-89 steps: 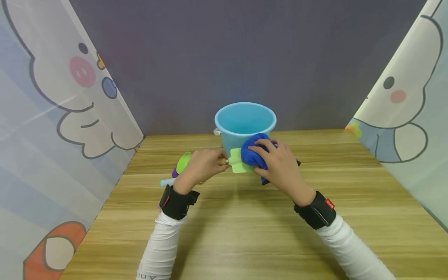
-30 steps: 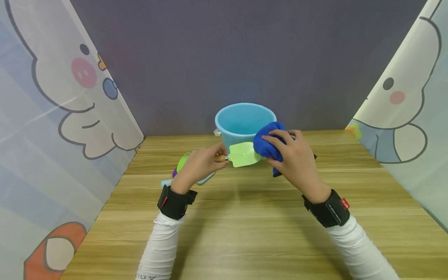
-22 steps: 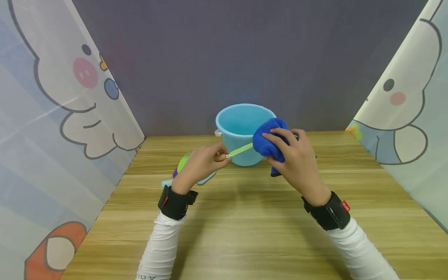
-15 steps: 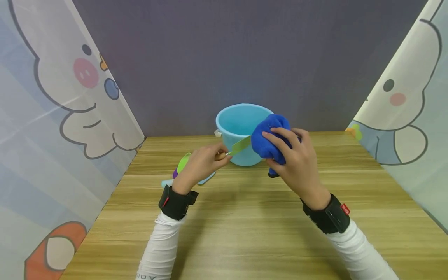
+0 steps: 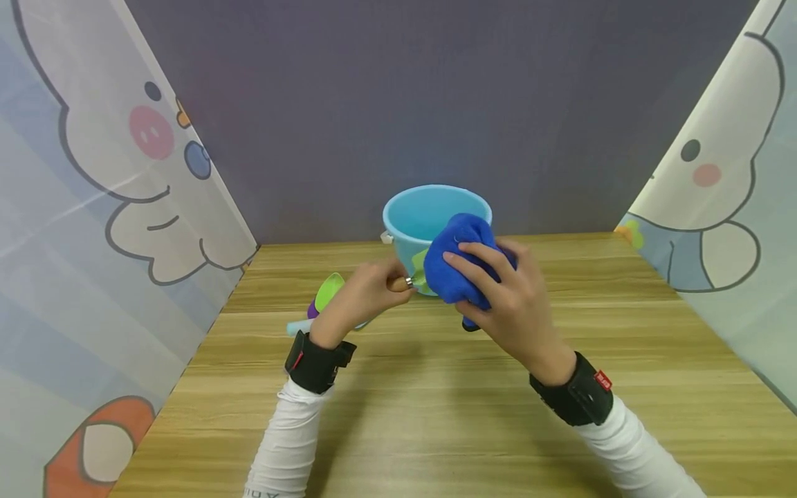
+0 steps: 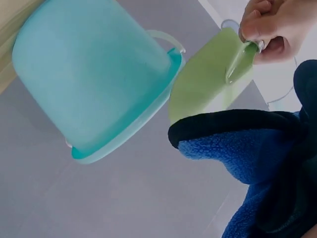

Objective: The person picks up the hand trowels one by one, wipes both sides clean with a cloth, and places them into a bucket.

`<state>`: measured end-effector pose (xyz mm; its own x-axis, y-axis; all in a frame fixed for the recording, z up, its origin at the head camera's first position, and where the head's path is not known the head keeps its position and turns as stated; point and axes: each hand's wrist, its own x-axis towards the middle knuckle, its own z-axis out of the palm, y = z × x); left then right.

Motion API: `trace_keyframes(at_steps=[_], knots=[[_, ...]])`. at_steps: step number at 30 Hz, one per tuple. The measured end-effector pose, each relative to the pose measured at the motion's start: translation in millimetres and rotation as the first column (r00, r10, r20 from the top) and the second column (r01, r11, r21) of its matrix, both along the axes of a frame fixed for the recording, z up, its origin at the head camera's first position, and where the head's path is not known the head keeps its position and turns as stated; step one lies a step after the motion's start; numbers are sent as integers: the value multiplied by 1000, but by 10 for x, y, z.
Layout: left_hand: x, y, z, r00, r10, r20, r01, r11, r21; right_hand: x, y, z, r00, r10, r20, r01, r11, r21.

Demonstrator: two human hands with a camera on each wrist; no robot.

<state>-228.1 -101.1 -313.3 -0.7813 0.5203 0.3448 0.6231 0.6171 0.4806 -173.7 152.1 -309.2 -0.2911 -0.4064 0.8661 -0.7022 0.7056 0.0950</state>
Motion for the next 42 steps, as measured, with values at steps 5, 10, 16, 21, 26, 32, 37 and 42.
trace_keyframes(at_steps=[5, 10, 16, 21, 26, 32, 37, 42], knots=[[15, 31, -4, 1000, -13, -1, 13, 1000, -2, 8, -52, -49, 1000, 17, 4, -17, 999, 45], [40, 55, 13, 1000, -5, 24, 6, 999, -39, -28, -123, -144, 1000, 24, 8, -24, 995, 96], [66, 63, 19, 999, -19, -40, 15, 995, -100, -103, -183, -286, 998, -12, 54, 4, 990, 142], [65, 48, 4, 997, -17, -75, 6, 990, -143, -140, -207, -363, 993, -36, 111, 21, 991, 133], [57, 39, 1, 996, -16, -91, 1, 987, -161, -149, -223, -363, 988, -47, 144, 27, 990, 138], [73, 36, 15, 995, -16, -102, -2, 984, -175, -153, -222, -349, 979, -59, 197, 29, 988, 152], [79, 33, 21, 992, -21, -123, -1, 985, -173, -156, -215, -338, 975, -71, 213, 35, 986, 165], [75, 33, 29, 990, -36, -139, 13, 987, -162, -166, -203, -331, 973, -72, 218, 37, 986, 161]])
